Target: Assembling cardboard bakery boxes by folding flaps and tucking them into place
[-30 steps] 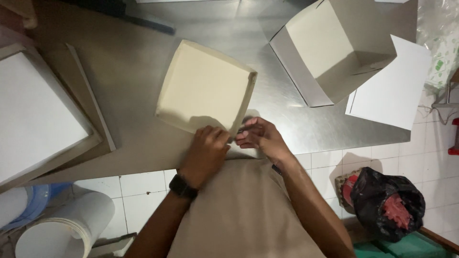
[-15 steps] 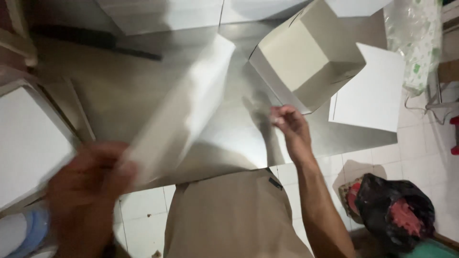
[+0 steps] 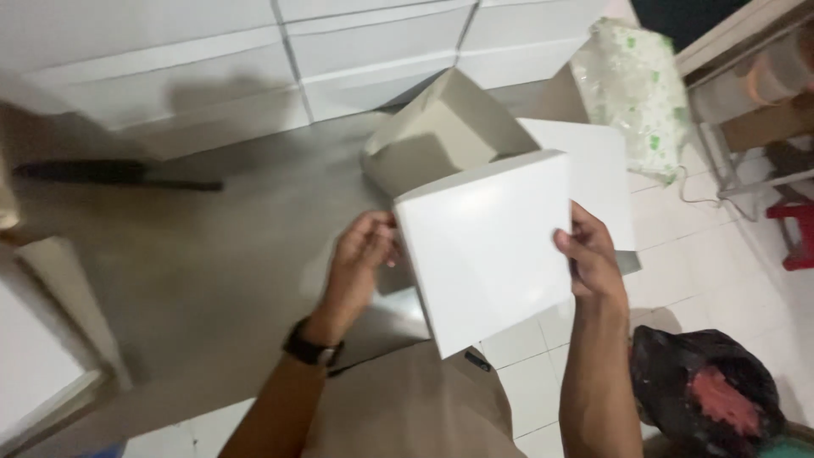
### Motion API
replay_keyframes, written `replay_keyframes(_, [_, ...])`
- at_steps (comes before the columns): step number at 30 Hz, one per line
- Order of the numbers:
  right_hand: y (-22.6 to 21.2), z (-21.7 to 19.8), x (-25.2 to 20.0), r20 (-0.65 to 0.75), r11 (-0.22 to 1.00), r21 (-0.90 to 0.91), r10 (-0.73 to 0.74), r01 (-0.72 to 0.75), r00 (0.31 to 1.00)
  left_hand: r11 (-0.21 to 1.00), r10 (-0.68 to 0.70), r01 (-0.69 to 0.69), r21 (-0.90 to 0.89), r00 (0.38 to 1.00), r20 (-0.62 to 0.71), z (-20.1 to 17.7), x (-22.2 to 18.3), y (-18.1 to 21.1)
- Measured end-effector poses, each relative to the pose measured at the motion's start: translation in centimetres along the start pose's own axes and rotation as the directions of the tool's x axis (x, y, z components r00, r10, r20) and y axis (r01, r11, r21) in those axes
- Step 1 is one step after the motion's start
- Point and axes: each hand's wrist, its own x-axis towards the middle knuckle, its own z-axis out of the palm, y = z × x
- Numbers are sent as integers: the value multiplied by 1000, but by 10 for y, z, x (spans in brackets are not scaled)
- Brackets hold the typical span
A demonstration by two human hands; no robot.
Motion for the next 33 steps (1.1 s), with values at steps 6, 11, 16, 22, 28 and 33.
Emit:
replay_keyframes(6, [88,-216,-32,-282,993,112,-10,43,959,356,95,-419,836,906,413,88,9,7])
replay_keyframes(11, [10,-133,-26,-342,986,165,41,17,939,247,27,-412,877,908,419,58,-2,-24])
replay_keyframes(16, [27,-120,6,-369,984,152,141,-90,919,357,7,-327,875,938,348,26,-33,11])
replay_keyframes(22, [5,-47,57,-188,979,-39,190,-201,964,640,-41,8,768,999,24,5,-48,50])
replay_keyframes(28, [5,25,112,-61,968,-33,247,-250,967,907,-81,158,391,975,-205,0,-8,56])
replay_keyframes(33, [24,57,137,-83,944,-73,317,-323,945,978,-39,60,202,994,-103,-19,30,9])
